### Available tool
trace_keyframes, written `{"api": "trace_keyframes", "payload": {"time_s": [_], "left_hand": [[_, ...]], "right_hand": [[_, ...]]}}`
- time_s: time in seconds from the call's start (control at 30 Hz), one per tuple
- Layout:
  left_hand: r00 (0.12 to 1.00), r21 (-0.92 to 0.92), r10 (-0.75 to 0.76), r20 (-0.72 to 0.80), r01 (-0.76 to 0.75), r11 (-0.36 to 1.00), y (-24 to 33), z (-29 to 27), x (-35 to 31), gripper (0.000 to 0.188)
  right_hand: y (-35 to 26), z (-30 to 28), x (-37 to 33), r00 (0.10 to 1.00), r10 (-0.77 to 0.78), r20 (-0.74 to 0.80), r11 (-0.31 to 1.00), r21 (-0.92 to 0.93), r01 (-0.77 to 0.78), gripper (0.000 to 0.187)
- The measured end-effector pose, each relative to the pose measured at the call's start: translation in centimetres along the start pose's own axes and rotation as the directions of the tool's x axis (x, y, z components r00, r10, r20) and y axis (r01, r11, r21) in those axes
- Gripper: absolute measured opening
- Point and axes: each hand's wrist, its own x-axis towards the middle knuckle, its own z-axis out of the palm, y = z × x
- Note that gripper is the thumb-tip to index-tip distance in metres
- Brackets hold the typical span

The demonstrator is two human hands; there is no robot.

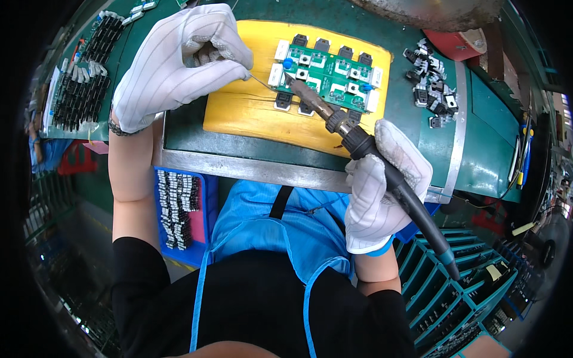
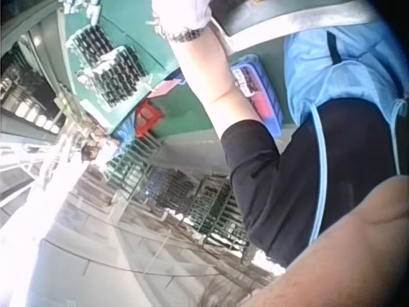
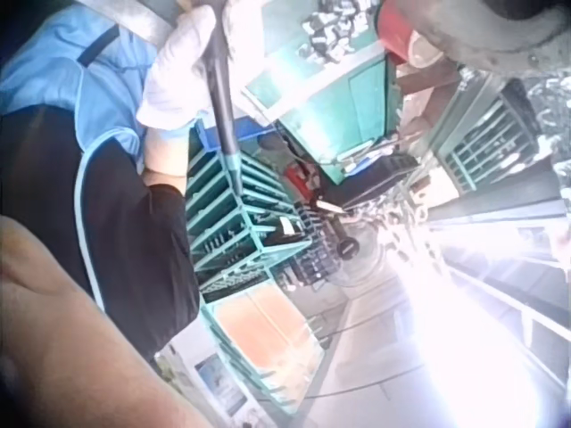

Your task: The person solders electronic components onto a green circuit board using a soldering iron and soldering wire.

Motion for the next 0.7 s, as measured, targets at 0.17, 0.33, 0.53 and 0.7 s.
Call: {"api": "trace_keyframes", "payload": {"time_s": [0.17, 0.33, 0.53, 0.7], "left_hand": [[0.992, 0.096, 0.078, -0.102, -0.068, 0.993, 0.9, 1.0, -0.7, 0.018], [0.966, 0.089, 0.137, -0.219, -0.120, 0.989, -0.6, 2.0, -0.8, 0.014], [0.953, 0.166, 0.234, -0.191, -0.203, 0.965, -0.4, 2.0, -0.5, 0.012], [0.944, 0.267, 0.310, -0.116, -0.271, 0.925, -0.5, 1.4, -0.3, 0.011]], "right_hand": [[2.7, -0.6, 0.1, 0.976, -0.216, 0.028, 0.976, -0.007, 0.216, 0.051], [0.9, -1.5, 0.2, 0.978, 0.045, 0.203, 0.997, 0.056, -0.057, 0.055], [1.5, -1.4, 0.5, 0.949, -0.085, 0.305, 0.986, -0.111, 0.124, 0.053], [2.0, -1.0, 0.5, 0.952, -0.189, 0.242, 0.972, -0.091, 0.216, 0.054]]}}
